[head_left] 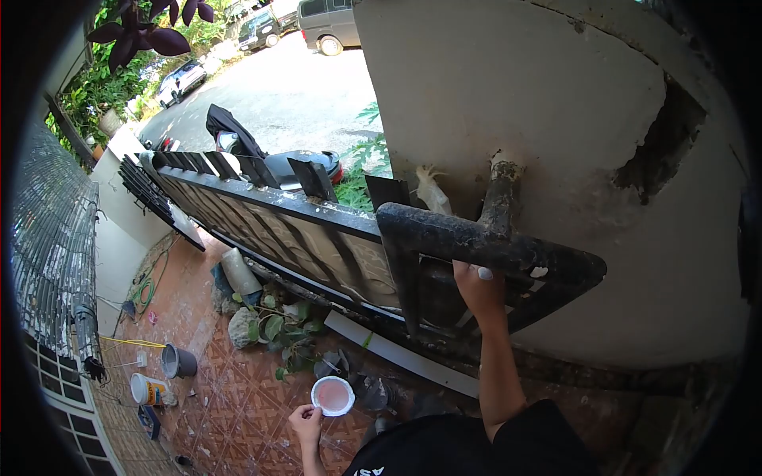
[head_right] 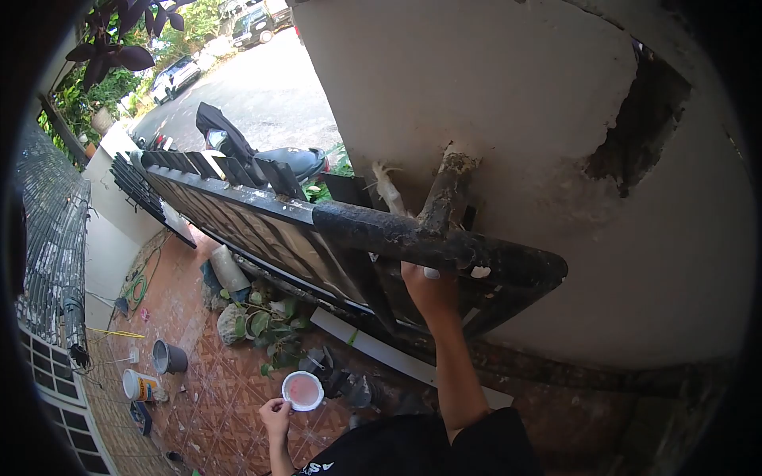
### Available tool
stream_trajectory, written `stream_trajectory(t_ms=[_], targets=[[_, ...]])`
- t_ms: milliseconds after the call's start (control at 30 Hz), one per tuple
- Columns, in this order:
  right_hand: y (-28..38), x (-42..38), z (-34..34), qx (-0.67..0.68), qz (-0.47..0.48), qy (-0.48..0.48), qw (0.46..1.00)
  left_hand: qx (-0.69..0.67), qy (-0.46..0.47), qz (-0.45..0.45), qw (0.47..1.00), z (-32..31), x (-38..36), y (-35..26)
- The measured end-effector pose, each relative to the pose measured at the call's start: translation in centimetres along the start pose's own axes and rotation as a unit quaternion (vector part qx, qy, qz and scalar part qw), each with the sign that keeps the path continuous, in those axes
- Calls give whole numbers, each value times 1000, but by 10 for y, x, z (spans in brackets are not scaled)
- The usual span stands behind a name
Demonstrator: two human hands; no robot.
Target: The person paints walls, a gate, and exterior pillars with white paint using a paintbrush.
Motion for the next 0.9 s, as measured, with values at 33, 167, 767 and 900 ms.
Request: stream_trajectory(t_ms=[33,167,767,900], targets=[[0,1,0,-1,-2,1,1000,10,0,-7,1000,2,1,3],[-11,21,-15,54,54,11,997,15,6,-11,1000,-2,3,-12],[-4,18,0,-13,79,-42,996,24,25,-1,999,-1,4,6],[-4,-3,8,-96,-69,-72,990,33,5,-24,999,6,0,5]])
Point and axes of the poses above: each hand's wrist, its own x-axis towards the middle knuckle, its own z-axis out of the back of the hand, y = z × x, the point moved 3 cm from there along x, towards the middle knuckle, and after that the axes turned 3 degrees about y, right-handed, at the moved point
